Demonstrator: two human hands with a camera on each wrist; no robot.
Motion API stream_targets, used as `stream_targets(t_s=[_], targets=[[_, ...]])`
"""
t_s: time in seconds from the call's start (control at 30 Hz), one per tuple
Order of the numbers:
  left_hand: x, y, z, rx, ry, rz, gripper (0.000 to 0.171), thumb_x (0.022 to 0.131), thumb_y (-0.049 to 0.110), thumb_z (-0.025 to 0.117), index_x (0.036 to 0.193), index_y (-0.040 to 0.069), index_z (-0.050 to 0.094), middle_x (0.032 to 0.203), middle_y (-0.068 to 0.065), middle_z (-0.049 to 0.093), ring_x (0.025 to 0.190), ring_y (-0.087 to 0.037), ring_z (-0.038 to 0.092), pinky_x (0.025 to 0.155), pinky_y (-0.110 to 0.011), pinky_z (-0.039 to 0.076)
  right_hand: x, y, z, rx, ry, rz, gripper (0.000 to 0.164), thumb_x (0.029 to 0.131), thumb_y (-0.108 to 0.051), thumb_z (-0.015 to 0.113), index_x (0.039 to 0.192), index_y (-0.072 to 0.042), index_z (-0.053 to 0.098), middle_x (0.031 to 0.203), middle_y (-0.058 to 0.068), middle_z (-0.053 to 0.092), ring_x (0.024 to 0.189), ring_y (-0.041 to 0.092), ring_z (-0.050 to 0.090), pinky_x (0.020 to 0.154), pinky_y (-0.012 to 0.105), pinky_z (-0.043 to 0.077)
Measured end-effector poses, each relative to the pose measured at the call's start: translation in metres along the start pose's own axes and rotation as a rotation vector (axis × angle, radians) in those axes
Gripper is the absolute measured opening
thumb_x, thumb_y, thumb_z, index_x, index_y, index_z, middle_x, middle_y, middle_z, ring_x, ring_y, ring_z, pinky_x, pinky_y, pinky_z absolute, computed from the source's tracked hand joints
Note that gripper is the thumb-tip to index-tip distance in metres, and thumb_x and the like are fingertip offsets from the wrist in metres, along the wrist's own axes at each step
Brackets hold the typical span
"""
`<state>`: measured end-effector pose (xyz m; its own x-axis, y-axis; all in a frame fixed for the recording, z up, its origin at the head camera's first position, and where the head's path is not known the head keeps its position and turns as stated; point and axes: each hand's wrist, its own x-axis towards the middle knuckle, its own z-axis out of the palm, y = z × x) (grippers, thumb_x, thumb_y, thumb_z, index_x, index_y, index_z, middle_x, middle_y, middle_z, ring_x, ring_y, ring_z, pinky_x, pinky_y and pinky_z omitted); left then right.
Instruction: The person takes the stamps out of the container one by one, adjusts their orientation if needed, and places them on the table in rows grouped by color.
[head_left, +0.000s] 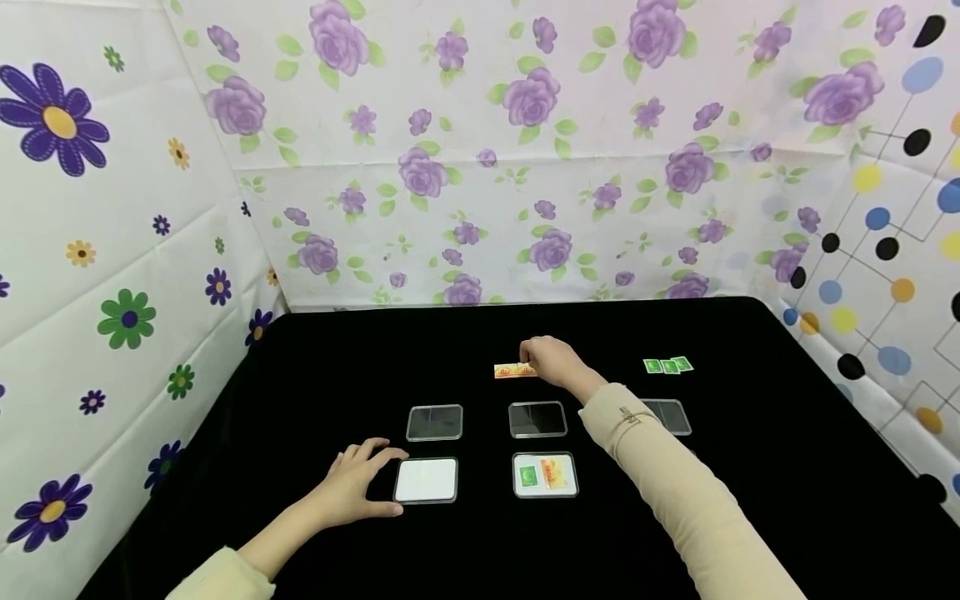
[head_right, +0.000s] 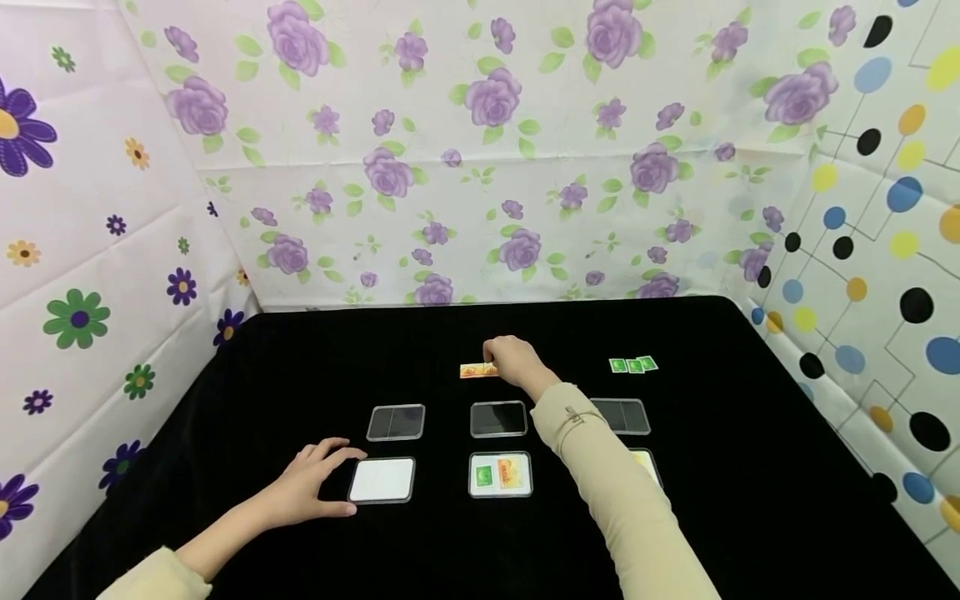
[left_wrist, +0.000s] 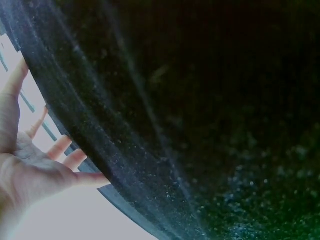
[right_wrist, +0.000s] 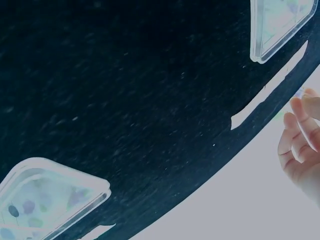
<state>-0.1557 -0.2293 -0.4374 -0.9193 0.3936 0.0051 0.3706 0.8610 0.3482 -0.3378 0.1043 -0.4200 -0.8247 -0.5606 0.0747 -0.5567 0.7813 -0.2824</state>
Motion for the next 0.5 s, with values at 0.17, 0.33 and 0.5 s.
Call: stream_targets(t_s=[0.17, 0.33, 0.5], targets=[[0.001, -0.001, 0.000, 0.003, -0.012, -0.005, 0.071, 0.068, 0.043, 0.081, 0.127, 0.017, 0.052, 0.135, -0.021, 0.045, 0.116, -0.045, 0.046, 0.090, -0.076, 0.030, -0.008, 0.006, -0.002, 0.005, 0.001, 0.005, 0.021, 0.093, 0.003, 0.047, 0.100, -0.004, 0.065, 0.099, 0.013, 0.066, 0.089, 0.025, 0.063, 0.079, 0.036, 0.052], [0.002, -0.001, -0.001, 0.000, -0.026, -0.007, 0.072, 0.067, 0.043, 0.081, 0.127, 0.017, 0.052, 0.135, -0.021, 0.045, 0.116, -0.045, 0.045, 0.090, -0.077, 0.030, -0.014, 0.008, -0.005, -0.009, -0.011, 0.014, 0.020, 0.092, 0.003, 0.048, 0.101, -0.004, 0.065, 0.098, 0.013, 0.066, 0.089, 0.025, 0.063, 0.078, 0.036, 0.052], [0.001, -0.002, -0.001, 0.026, -0.031, 0.003, 0.073, 0.069, 0.045, 0.079, 0.129, 0.017, 0.051, 0.135, -0.021, 0.044, 0.116, -0.045, 0.046, 0.090, -0.075, 0.031, -0.021, 0.005, -0.007, -0.049, 0.014, 0.016, 0.017, 0.092, 0.001, 0.052, 0.099, -0.006, 0.065, 0.097, 0.012, 0.067, 0.088, 0.025, 0.063, 0.078, 0.037, 0.052]])
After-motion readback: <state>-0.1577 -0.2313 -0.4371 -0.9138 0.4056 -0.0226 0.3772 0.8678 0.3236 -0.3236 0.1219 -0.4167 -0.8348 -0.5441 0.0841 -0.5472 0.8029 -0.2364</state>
